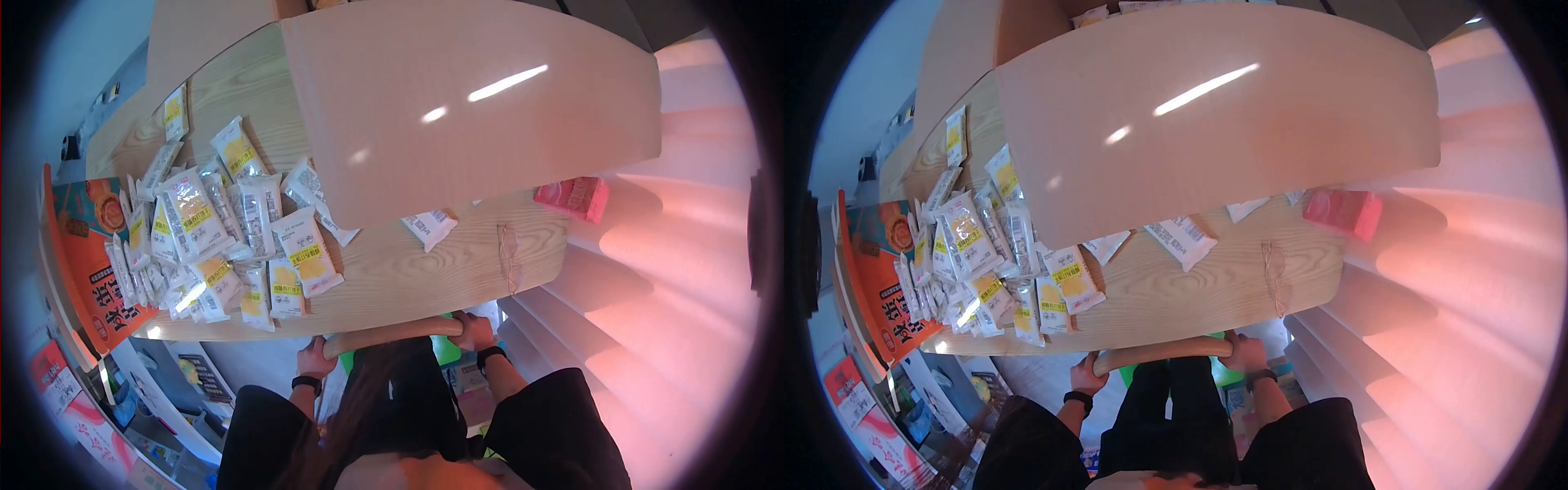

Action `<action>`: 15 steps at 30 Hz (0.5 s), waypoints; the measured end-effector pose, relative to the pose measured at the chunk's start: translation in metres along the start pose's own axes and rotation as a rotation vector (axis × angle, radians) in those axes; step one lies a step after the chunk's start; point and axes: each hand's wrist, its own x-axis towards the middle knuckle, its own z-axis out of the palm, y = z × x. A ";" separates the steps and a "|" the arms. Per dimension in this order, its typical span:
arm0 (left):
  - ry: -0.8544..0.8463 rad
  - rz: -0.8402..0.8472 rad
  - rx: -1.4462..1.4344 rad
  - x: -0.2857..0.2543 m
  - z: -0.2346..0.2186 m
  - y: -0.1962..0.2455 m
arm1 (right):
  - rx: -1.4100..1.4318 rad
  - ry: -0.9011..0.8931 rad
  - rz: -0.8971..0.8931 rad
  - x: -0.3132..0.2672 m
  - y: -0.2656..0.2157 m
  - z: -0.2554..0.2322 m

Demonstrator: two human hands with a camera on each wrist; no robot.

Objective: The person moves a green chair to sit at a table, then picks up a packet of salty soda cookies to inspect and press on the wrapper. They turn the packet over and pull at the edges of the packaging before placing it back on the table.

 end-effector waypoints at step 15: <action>-0.105 -0.076 0.006 0.000 0.001 -0.003 | 0.014 -0.003 0.022 0.001 -0.004 -0.004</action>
